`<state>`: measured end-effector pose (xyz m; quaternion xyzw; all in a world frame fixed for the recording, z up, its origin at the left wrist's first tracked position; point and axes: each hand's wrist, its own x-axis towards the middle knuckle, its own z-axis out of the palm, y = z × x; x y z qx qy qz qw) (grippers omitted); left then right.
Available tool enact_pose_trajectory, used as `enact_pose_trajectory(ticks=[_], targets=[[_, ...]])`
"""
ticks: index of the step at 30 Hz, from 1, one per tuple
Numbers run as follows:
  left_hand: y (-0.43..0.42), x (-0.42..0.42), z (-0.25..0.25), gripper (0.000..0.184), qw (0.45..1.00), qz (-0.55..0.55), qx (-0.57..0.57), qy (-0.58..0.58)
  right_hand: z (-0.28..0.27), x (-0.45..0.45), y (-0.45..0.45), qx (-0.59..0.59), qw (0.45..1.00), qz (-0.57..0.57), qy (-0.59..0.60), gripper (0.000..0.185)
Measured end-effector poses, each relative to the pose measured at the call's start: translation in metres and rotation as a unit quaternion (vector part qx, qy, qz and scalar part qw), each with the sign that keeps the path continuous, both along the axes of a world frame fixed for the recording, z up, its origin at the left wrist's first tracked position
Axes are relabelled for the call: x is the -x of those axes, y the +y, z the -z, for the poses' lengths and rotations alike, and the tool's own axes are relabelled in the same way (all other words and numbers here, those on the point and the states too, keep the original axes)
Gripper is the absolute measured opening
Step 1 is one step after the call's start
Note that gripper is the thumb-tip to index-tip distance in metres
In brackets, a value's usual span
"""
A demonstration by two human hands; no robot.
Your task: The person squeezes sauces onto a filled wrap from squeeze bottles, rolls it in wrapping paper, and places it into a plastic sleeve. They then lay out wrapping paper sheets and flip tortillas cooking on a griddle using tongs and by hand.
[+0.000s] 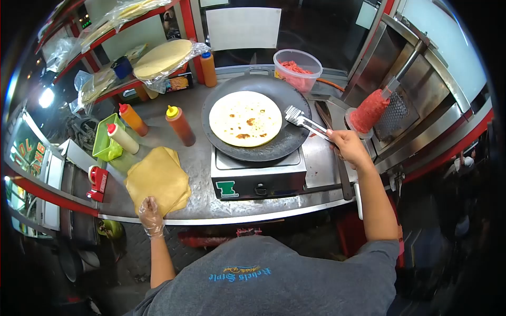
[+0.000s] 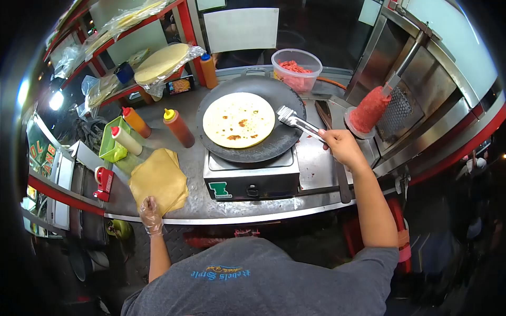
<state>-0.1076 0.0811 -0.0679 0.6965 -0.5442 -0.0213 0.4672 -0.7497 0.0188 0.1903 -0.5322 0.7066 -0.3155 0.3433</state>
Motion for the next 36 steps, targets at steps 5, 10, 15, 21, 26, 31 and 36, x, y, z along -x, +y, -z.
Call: enact_pose_trajectory(ticks=[5, 10, 15, 21, 26, 31, 36], targets=[[0.003, -0.001, -0.001, 0.030, 1.000, -0.008, -0.006, 0.003, -0.014, -0.034, 0.015, 0.266, 0.942, -0.078, 0.189, 0.034], [0.001, -0.003, 0.003, 0.026, 1.000, 0.001, -0.006, 0.022, -0.027, -0.099, 0.026, 0.355, 0.900, -0.124, 0.219, 0.049], [0.002, 0.003, -0.005, 0.025, 0.999, 0.004, 0.032, -0.018, -0.016, -0.104, 0.023, 0.278, 0.899, -0.179, 0.286, 0.043], [0.005, 0.008, -0.011, 0.027, 1.000, -0.005, 0.004, 0.006, -0.011, -0.075, 0.002, 0.323, 0.888, -0.146, 0.291, 0.039], [0.003, 0.013, -0.016, 0.027, 1.000, -0.009, 0.027, 0.005, -0.014, -0.057, -0.010, 0.352, 0.887, -0.048, 0.296, 0.035], [0.005, 0.009, -0.013, 0.027, 0.999, -0.029, -0.025, 0.006, -0.004, -0.092, 0.015, 0.316, 0.895, -0.127, 0.289, 0.033], [0.001, 0.003, -0.007, 0.028, 0.999, -0.030, -0.008, -0.022, -0.005, -0.105, 0.020, 0.403, 0.883, -0.058, 0.233, 0.032]])
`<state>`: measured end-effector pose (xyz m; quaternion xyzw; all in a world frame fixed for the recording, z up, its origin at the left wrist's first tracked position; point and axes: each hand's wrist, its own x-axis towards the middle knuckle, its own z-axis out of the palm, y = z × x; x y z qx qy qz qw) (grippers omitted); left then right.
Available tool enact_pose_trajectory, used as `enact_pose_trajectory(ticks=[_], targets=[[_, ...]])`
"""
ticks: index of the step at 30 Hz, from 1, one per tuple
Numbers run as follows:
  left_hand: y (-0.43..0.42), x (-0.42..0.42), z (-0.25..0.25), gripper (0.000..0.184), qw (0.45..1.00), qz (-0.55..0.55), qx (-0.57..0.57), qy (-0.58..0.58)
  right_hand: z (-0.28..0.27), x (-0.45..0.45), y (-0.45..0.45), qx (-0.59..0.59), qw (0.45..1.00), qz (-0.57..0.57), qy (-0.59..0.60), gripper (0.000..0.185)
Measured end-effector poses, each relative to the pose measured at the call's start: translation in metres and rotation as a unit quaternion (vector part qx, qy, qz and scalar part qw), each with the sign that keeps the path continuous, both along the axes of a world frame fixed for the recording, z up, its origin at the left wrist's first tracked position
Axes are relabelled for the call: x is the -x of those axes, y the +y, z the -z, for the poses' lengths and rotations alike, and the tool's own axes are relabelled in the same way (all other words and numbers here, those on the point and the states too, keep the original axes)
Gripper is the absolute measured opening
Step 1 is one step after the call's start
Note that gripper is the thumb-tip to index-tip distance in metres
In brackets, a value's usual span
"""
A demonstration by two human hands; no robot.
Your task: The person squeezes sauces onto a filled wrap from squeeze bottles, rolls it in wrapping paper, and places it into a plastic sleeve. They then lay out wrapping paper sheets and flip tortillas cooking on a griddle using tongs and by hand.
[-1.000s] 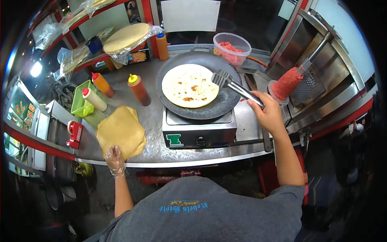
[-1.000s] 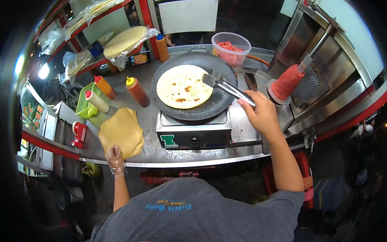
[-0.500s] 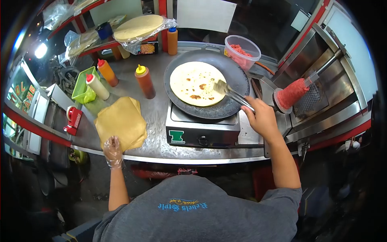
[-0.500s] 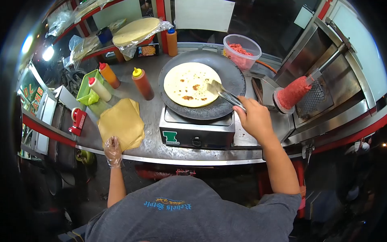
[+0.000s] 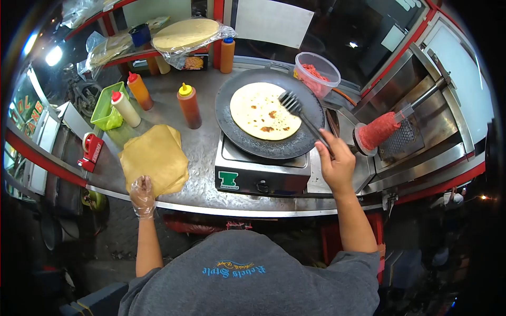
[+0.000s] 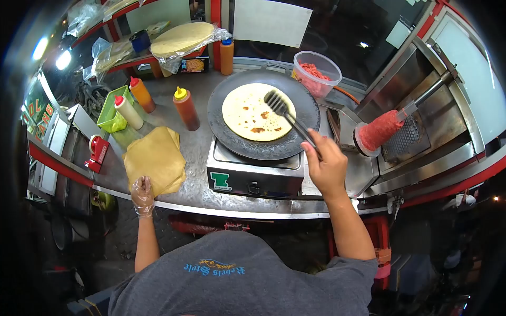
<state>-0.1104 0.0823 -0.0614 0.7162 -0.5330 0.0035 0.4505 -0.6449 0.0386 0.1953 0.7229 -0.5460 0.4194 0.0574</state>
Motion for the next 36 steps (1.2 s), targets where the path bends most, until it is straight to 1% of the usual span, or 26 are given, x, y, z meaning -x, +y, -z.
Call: enact_pose_trajectory(ticks=[1, 3, 4, 7, 8, 11, 12, 14, 15, 16, 19, 20, 23, 24, 25, 27, 28, 31, 32, 35, 36], targets=[[0.003, -0.002, 0.005, 0.028, 1.000, 0.000, -0.009, -0.019, 0.001, 0.000, 0.001, -0.030, 0.999, -0.015, 0.034, 0.032], [0.007, 0.003, -0.002, 0.030, 0.999, 0.005, -0.026, -0.019, 0.008, 0.000, 0.001, -0.085, 0.990, -0.044, 0.099, 0.031], [0.004, 0.002, -0.007, 0.031, 0.999, 0.009, -0.030, -0.023, 0.016, 0.000, 0.000, -0.061, 0.985, -0.053, 0.155, 0.032], [0.000, -0.007, 0.009, 0.032, 0.997, -0.010, -0.029, -0.075, 0.017, 0.003, -0.002, -0.012, 0.999, -0.032, 0.041, 0.034], [0.001, -0.002, 0.002, 0.031, 0.998, -0.007, -0.020, -0.063, 0.008, 0.000, -0.002, -0.006, 1.000, 0.000, -0.008, 0.035], [0.005, 0.007, -0.013, 0.031, 0.999, -0.006, -0.034, -0.013, 0.012, 0.000, -0.007, -0.054, 0.998, -0.009, 0.024, 0.034], [0.005, 0.008, -0.011, 0.029, 0.999, 0.001, -0.023, -0.029, 0.016, 0.005, -0.009, -0.062, 0.982, -0.024, 0.175, 0.034], [0.003, 0.003, -0.010, 0.024, 0.998, 0.014, 0.004, -0.066, 0.019, -0.002, -0.010, -0.046, 0.997, -0.017, 0.065, 0.032], [-0.001, 0.001, -0.009, 0.025, 0.998, 0.015, 0.014, -0.061, 0.018, -0.009, -0.012, -0.038, 0.999, -0.015, 0.010, 0.032], [-0.001, 0.000, -0.006, 0.026, 0.998, 0.016, 0.021, -0.053, 0.012, -0.012, -0.014, 0.000, 1.000, 0.013, -0.010, 0.031], [0.005, 0.006, -0.005, 0.027, 0.999, 0.013, 0.014, -0.028, 0.020, -0.002, -0.025, -0.032, 0.991, 0.010, 0.129, 0.031], [0.003, 0.005, -0.007, 0.027, 1.000, 0.012, 0.012, -0.024, 0.027, -0.004, -0.028, -0.024, 0.990, -0.007, 0.136, 0.032], [0.001, -0.001, -0.002, 0.027, 0.998, 0.004, -0.004, -0.067, 0.028, -0.009, -0.026, -0.025, 0.999, 0.041, -0.010, 0.032], [0.002, -0.003, -0.002, 0.026, 0.996, 0.010, 0.005, -0.085, 0.021, -0.012, -0.026, -0.011, 0.998, 0.051, -0.026, 0.031], [0.004, -0.001, 0.001, 0.026, 0.998, 0.008, 0.007, -0.060, 0.023, -0.010, -0.027, -0.027, 0.998, 0.039, 0.030, 0.031], [0.005, 0.008, -0.011, 0.027, 1.000, 0.007, 0.015, -0.011, 0.030, -0.004, -0.027, -0.055, 0.989, 0.017, 0.137, 0.031], [0.005, 0.007, -0.013, 0.026, 0.999, 0.020, 0.020, -0.026, 0.030, -0.004, -0.027, -0.077, 0.990, 0.017, 0.114, 0.031], [0.004, 0.002, -0.009, 0.025, 0.999, 0.015, -0.011, -0.044, 0.021, -0.004, -0.025, -0.034, 0.998, 0.062, 0.001, 0.031], [0.004, 0.003, -0.010, 0.026, 0.999, 0.022, 0.008, -0.039, 0.018, -0.005, -0.027, 0.014, 0.998, 0.046, -0.036, 0.031], [0.005, 0.007, -0.014, 0.023, 1.000, 0.013, -0.004, -0.014, 0.029, 0.000, -0.023, -0.075, 0.984, 0.044, 0.156, 0.030], [0.005, 0.005, -0.009, 0.023, 0.999, 0.013, -0.001, -0.033, 0.034, -0.001, -0.024, -0.071, 0.991, 0.023, 0.107, 0.031]])
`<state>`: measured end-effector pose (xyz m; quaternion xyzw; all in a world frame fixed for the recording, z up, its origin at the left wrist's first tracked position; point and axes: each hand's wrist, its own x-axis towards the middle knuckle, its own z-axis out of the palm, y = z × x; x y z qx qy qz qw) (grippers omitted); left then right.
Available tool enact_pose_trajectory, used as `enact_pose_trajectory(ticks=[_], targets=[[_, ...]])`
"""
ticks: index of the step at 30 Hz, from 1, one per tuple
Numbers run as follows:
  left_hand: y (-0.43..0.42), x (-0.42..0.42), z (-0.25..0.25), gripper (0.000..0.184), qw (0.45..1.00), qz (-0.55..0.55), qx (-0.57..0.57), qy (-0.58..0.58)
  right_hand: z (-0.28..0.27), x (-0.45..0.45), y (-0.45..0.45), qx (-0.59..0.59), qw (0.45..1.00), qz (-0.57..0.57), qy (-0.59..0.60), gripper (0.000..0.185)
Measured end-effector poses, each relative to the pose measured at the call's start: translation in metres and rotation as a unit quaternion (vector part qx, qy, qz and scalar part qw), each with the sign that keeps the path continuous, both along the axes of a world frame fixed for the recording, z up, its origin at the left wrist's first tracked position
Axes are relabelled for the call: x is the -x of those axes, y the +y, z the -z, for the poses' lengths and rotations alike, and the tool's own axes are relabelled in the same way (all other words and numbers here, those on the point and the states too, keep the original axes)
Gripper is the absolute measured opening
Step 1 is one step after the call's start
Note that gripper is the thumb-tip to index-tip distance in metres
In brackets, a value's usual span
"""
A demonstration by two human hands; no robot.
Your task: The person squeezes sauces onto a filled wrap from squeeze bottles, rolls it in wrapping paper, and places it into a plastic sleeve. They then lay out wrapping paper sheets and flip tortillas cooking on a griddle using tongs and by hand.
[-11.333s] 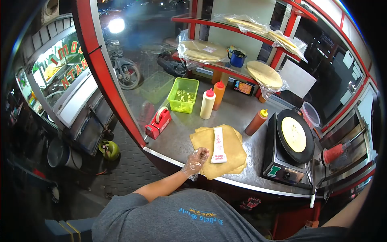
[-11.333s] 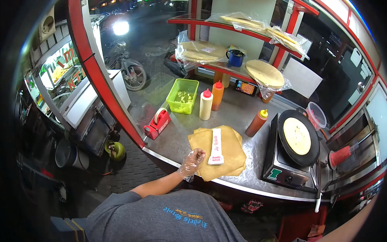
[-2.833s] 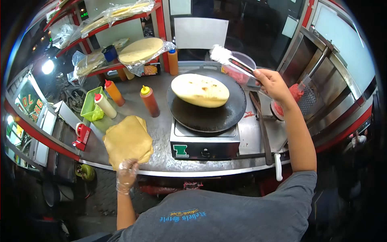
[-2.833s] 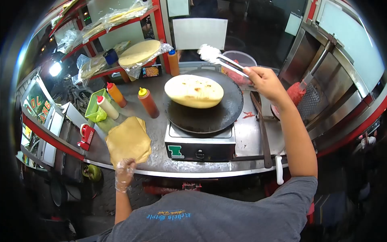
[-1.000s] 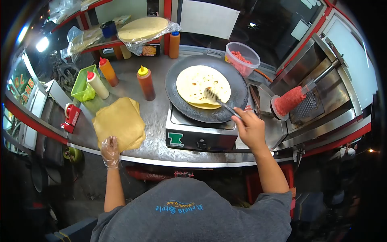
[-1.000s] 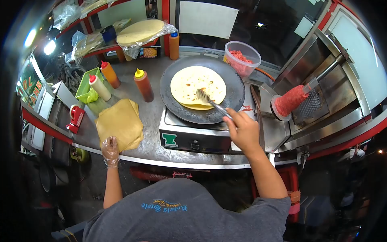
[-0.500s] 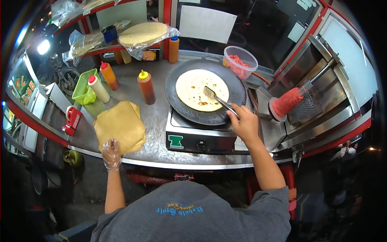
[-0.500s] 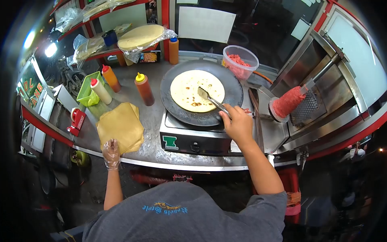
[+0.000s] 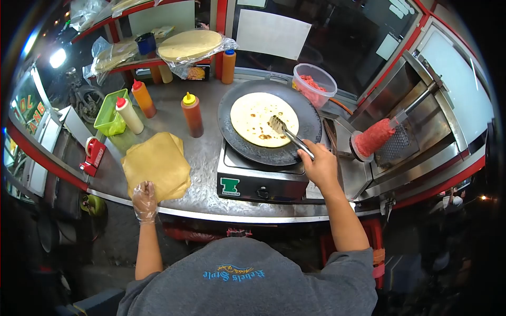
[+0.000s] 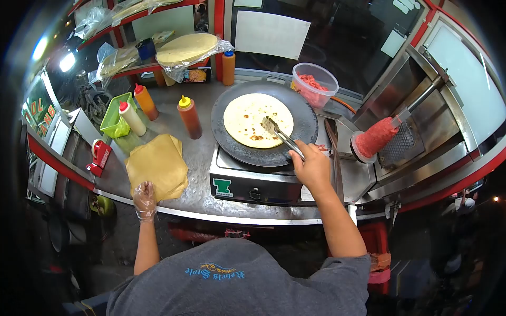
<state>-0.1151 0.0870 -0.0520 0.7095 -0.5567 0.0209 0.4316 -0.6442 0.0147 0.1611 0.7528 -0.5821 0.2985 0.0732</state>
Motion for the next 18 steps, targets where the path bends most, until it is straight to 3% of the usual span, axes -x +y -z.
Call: enact_pose_trajectory(ticks=[3, 4, 7, 8, 12, 15, 16, 18], targets=[[-0.005, -0.003, 0.000, 0.025, 1.000, -0.002, 0.006, -0.028, -0.012, 0.002, -0.003, 0.011, 0.994, 0.050, -0.100, 0.032], [-0.002, -0.002, -0.003, 0.027, 1.000, -0.001, -0.001, -0.017, -0.018, -0.002, -0.005, 0.075, 0.987, 0.043, -0.133, 0.032], [0.004, 0.007, -0.009, 0.029, 1.000, 0.003, -0.010, 0.018, -0.007, 0.000, -0.008, 0.018, 0.998, 0.013, -0.054, 0.030], [0.003, 0.006, -0.010, 0.029, 1.000, 0.005, -0.007, 0.027, -0.005, -0.005, -0.004, -0.019, 0.999, 0.015, 0.031, 0.028], [-0.001, 0.001, -0.006, 0.030, 1.000, -0.002, -0.012, 0.008, -0.023, -0.015, -0.010, 0.039, 0.990, 0.041, -0.133, 0.030], [0.005, 0.007, -0.006, 0.030, 1.000, 0.003, -0.006, 0.020, -0.028, -0.032, -0.027, 0.082, 0.982, -0.047, -0.165, 0.030], [0.004, 0.004, -0.004, 0.030, 1.000, 0.008, -0.007, 0.009, -0.016, -0.036, -0.034, -0.022, 0.998, -0.039, 0.044, 0.031], [-0.002, -0.002, 0.003, 0.030, 1.000, -0.006, 0.007, -0.019, -0.010, -0.039, -0.040, -0.024, 0.999, -0.026, -0.011, 0.031]])
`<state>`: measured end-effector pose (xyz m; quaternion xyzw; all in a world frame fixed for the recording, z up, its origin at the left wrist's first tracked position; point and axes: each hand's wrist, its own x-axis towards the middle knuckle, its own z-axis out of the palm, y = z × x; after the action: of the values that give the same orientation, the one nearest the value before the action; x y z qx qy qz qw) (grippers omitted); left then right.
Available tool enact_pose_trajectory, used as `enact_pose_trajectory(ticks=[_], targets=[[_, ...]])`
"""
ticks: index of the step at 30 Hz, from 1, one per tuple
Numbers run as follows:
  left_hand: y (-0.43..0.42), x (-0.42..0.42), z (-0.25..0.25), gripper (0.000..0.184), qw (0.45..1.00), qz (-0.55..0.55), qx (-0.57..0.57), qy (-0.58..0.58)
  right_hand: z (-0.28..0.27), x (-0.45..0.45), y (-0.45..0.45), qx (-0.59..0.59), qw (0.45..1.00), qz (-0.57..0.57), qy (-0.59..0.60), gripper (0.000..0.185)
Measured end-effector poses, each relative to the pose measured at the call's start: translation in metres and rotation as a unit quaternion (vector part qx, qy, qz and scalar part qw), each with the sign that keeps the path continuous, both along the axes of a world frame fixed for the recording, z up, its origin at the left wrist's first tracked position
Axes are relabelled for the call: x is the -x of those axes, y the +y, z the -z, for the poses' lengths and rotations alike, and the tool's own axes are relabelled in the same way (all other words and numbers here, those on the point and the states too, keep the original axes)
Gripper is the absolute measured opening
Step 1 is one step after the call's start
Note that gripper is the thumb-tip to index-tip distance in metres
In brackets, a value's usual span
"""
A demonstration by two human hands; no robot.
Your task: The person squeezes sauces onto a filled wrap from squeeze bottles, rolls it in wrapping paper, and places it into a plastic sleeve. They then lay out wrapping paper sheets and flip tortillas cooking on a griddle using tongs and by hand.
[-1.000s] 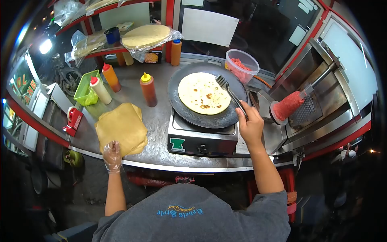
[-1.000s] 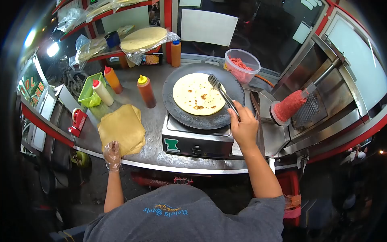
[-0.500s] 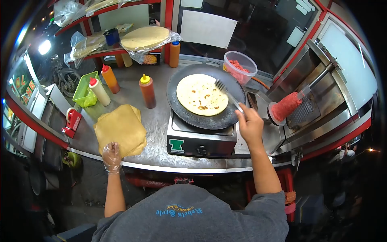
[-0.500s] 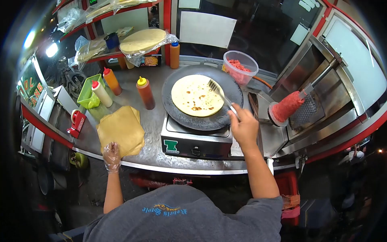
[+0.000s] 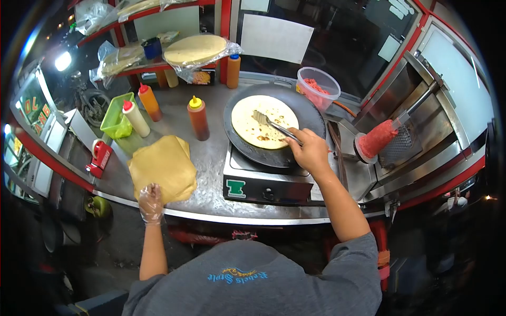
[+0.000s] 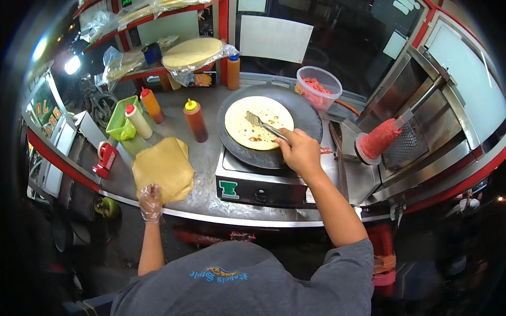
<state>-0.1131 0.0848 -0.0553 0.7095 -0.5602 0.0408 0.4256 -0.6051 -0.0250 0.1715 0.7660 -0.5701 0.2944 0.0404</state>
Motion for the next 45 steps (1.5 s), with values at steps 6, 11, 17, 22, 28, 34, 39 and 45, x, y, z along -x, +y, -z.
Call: enact_pose_trajectory(ticks=[6, 11, 17, 22, 28, 34, 39, 45], targets=[[0.007, 0.008, -0.006, 0.027, 0.999, 0.017, 0.004, 0.047, 0.003, -0.008, -0.013, 0.033, 0.999, -0.015, -0.017, 0.029], [0.004, -0.006, 0.003, 0.027, 0.999, 0.025, -0.003, 0.026, -0.025, 0.001, 0.007, 0.068, 0.987, 0.006, -0.143, 0.030], [0.004, 0.006, -0.011, 0.027, 0.999, 0.010, -0.002, 0.042, -0.013, 0.013, 0.063, -0.024, 0.998, -0.011, -0.064, 0.029], [0.004, 0.006, -0.008, 0.028, 0.996, 0.000, -0.022, 0.092, -0.002, 0.006, 0.063, 0.015, 0.997, -0.022, -0.070, 0.031], [-0.001, -0.003, 0.000, 0.028, 1.000, 0.008, -0.019, 0.023, -0.010, 0.018, 0.037, 0.140, 0.978, 0.006, -0.152, 0.032], [0.003, -0.002, -0.005, 0.028, 0.999, 0.021, -0.025, 0.011, -0.004, 0.024, 0.014, 0.046, 0.991, 0.020, -0.122, 0.032], [0.006, 0.005, -0.010, 0.028, 1.000, 0.017, -0.005, 0.013, -0.004, 0.031, 0.015, 0.003, 1.000, -0.016, -0.002, 0.035], [0.005, 0.007, -0.012, 0.027, 0.999, 0.015, 0.004, 0.037, -0.064, 0.135, -0.039, -0.206, 0.916, 0.048, -0.339, 0.025]])
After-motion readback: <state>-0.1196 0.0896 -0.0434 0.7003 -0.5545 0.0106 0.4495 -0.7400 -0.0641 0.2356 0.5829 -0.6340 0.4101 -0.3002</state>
